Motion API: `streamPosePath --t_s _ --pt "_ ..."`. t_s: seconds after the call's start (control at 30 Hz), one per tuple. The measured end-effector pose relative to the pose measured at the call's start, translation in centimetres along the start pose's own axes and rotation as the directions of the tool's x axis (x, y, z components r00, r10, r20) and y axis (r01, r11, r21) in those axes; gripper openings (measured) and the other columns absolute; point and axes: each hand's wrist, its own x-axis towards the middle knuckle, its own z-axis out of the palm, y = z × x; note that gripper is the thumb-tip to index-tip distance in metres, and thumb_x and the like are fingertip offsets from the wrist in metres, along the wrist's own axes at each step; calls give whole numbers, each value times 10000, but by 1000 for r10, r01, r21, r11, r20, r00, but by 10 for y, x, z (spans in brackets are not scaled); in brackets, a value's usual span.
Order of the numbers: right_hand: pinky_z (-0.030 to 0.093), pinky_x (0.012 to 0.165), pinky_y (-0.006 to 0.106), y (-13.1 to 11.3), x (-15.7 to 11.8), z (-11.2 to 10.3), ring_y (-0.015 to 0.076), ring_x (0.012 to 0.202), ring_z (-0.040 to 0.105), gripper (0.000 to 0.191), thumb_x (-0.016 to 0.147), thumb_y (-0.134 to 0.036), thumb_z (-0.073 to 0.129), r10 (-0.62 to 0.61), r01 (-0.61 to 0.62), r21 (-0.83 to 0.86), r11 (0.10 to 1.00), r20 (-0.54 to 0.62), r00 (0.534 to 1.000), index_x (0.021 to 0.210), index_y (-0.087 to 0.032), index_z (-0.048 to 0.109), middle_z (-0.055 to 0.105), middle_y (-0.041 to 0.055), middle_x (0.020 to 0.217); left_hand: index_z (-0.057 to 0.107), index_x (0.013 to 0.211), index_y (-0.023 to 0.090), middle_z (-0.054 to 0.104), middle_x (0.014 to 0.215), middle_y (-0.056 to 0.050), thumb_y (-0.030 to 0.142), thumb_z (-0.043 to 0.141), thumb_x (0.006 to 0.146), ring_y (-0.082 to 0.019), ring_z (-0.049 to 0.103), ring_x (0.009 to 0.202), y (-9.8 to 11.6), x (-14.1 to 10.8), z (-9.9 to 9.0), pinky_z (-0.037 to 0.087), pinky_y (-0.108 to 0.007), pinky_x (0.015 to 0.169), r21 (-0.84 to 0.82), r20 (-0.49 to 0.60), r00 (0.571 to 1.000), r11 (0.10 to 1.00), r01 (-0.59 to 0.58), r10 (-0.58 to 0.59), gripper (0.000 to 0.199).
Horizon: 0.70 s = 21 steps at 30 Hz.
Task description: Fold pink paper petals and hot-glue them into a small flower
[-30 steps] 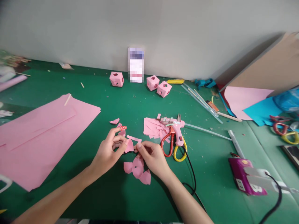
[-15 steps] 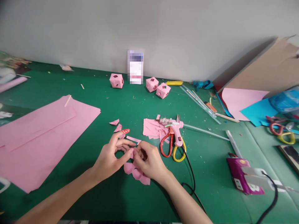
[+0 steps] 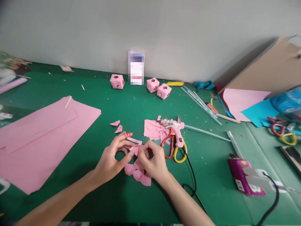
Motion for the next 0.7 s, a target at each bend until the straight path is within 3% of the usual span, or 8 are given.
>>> streamPosePath --t_s 0.2,0.4,0.53,0.7 --pt "333 495 237 0 -1 2 105 516 406 214 891 -363 592 85 -82 -45 996 60 995 759 -199 559 504 -35 581 417 1296 219 709 1053 -59 209 592 909 -160 692 909 2 2 -2 559 -280 763 25 -68 998 1000 19 -17 425" --pt "348 497 226 -7 -2 2 108 528 447 283 903 -434 572 174 -168 -47 985 241 955 777 -187 628 571 -12 610 472 1256 227 718 995 -36 187 572 906 -153 704 897 1 2 -2 570 -274 784 58 -50 999 998 -6 9 366" --pt "382 515 223 -9 -1 -1 116 568 502 285 913 -444 574 189 -197 -1 980 293 937 886 -179 677 626 8 680 470 1250 208 736 953 -37 213 605 888 -159 717 873 2 5 -3 577 -270 775 -22 -101 991 996 86 -88 386" --pt "390 504 221 -5 1 -4 109 555 511 312 911 -475 578 183 -194 29 981 227 956 831 -179 633 623 2 680 472 1241 190 746 879 -36 271 667 855 -172 732 828 3 11 -7 586 -277 753 -148 -103 967 965 216 -232 440"
